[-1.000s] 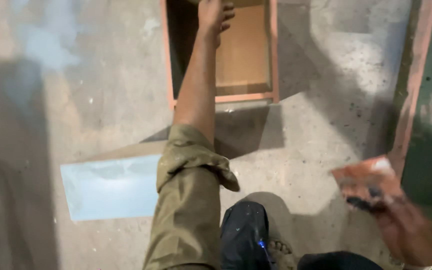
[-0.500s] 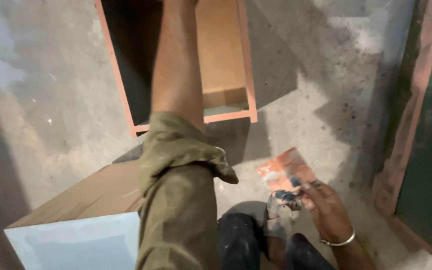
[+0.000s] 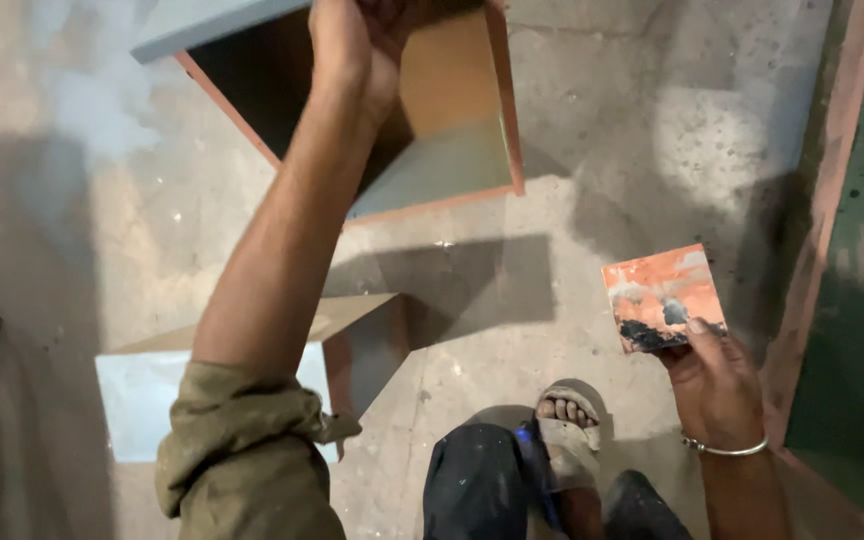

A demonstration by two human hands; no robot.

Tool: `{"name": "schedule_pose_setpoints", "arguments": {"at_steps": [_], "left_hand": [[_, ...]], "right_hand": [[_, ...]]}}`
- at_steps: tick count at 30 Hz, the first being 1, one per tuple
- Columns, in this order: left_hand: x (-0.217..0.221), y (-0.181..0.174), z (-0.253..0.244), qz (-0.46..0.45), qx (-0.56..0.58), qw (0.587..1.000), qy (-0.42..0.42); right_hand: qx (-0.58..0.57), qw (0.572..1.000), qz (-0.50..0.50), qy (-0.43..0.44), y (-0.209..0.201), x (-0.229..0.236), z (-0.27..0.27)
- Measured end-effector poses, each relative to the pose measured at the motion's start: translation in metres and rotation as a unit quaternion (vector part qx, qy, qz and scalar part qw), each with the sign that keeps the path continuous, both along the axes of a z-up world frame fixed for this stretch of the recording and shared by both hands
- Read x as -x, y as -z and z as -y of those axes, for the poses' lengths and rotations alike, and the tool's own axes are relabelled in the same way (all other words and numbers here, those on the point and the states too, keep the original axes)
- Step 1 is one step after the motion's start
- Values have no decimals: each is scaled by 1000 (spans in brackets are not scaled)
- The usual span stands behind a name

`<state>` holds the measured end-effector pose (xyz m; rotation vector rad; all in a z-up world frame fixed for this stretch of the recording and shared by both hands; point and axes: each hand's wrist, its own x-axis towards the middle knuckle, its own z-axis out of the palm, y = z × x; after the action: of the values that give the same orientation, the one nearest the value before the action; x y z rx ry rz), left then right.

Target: The person scoops pink putty from a flat board and applies it to the edges and corners of a small wooden box using a putty knife. The person smooths the putty along the seams and then wipes the surface with a cloth.

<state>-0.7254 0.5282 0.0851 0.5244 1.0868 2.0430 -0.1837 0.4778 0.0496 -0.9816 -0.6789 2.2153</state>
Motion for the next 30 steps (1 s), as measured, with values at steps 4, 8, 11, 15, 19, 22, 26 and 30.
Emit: {"name": "schedule_pose_setpoints", "arguments": {"at_steps": [4, 8, 11, 15, 19, 22, 26, 30], "left_hand": [[-35, -35, 51, 11, 18, 1000, -2], [-47, -30, 88, 54, 42, 997, -45], [-43, -31, 92, 73, 39, 996, -34], [-78, -7, 128, 170, 92, 977, -94], [-103, -53, 144, 155, 107, 978, -89], [-140, -97, 233, -87, 152, 971, -161], [-232, -113, 406, -410, 211, 766, -448], [-242, -70, 462, 6, 145, 882, -449]], "right_hand": [[-6, 1000, -7, -19, -18, 7, 16], [-10, 994, -98, -43, -10, 3, 45], [-3, 995, -86, -42, 0, 2, 54], [-40, 995, -80, -49, 7, -20, 71], [-59, 994, -70, -63, -16, -2, 75], [-71, 992, -69, -84, -24, 3, 89], [-69, 989, -86, -96, -22, 6, 96], [-68, 987, -77, -125, -32, 18, 104]]}}
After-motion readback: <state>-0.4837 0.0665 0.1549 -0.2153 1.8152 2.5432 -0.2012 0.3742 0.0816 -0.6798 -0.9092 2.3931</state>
